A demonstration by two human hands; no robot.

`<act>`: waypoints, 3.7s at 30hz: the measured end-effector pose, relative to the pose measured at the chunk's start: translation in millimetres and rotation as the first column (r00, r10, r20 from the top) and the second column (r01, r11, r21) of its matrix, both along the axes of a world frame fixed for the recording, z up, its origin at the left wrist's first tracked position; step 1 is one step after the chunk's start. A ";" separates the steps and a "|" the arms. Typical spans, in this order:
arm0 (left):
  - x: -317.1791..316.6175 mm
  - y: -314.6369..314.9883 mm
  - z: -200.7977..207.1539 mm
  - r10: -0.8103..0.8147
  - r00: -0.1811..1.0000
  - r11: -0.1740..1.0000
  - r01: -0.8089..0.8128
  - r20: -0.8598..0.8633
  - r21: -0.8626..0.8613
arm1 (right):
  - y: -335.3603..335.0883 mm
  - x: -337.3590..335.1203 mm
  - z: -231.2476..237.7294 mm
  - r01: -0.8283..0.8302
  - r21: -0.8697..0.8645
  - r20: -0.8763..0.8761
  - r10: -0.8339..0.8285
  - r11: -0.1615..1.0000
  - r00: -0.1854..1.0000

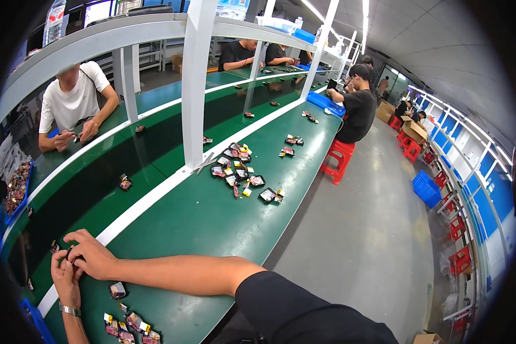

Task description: Assemble small electronic components on a factory conveyor line.

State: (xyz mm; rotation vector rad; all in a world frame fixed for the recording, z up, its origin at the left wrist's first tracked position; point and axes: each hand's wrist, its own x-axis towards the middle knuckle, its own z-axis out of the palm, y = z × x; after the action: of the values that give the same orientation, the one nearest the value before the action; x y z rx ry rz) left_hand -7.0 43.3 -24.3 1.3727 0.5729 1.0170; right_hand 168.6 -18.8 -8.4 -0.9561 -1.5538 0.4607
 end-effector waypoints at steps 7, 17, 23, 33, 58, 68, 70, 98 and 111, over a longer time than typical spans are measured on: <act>5.1 -2.7 1.7 0.001 1.000 1.000 -0.001 -0.004 -0.014 | -0.2 0.6 0.2 0.024 0.100 -0.012 -0.023 0.995 1.000; -14.2 -10.8 9.0 0.025 0.999 0.999 -0.026 0.029 0.044 | 6.1 -16.5 1.3 0.021 0.273 0.073 -0.043 0.962 0.996; 24.3 -13.9 13.2 -0.206 0.955 0.978 0.209 0.212 0.007 | -17.7 20.0 23.9 0.129 0.262 0.209 -0.186 0.957 0.960; 3.8 -19.5 23.7 -0.166 0.967 0.981 0.182 0.194 -0.070 | -12.8 3.2 26.3 0.095 0.257 0.228 -0.156 0.962 0.961; 12.1 -24.2 30.6 -0.079 0.995 0.982 0.088 0.059 -0.168 | -8.4 8.1 25.7 0.185 0.356 0.449 -0.341 0.916 0.826; 11.4 -21.2 23.2 -0.010 0.999 0.989 0.016 0.041 -0.147 | -10.5 14.6 31.3 0.103 0.172 0.476 -0.174 0.980 0.862; 11.5 -21.2 25.7 -0.009 0.999 0.988 0.014 0.037 -0.151 | -7.6 18.1 29.5 0.087 0.171 0.463 -0.157 0.982 0.872; 4.2 -16.1 24.0 -0.011 0.993 0.975 0.038 0.120 -0.220 | -25.9 171.2 26.6 0.451 -0.226 0.479 -0.304 0.864 0.824; 15.2 -24.8 30.1 -0.056 0.997 0.989 0.049 -0.045 -0.139 | -23.9 42.7 55.7 0.006 0.066 0.555 -0.042 0.998 0.831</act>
State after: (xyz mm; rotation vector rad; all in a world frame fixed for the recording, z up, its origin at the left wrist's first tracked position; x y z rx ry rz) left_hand 8.2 18.6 5.8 1.2860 0.6288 0.8871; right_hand 211.3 -42.7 47.3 -1.1224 -2.0644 0.1072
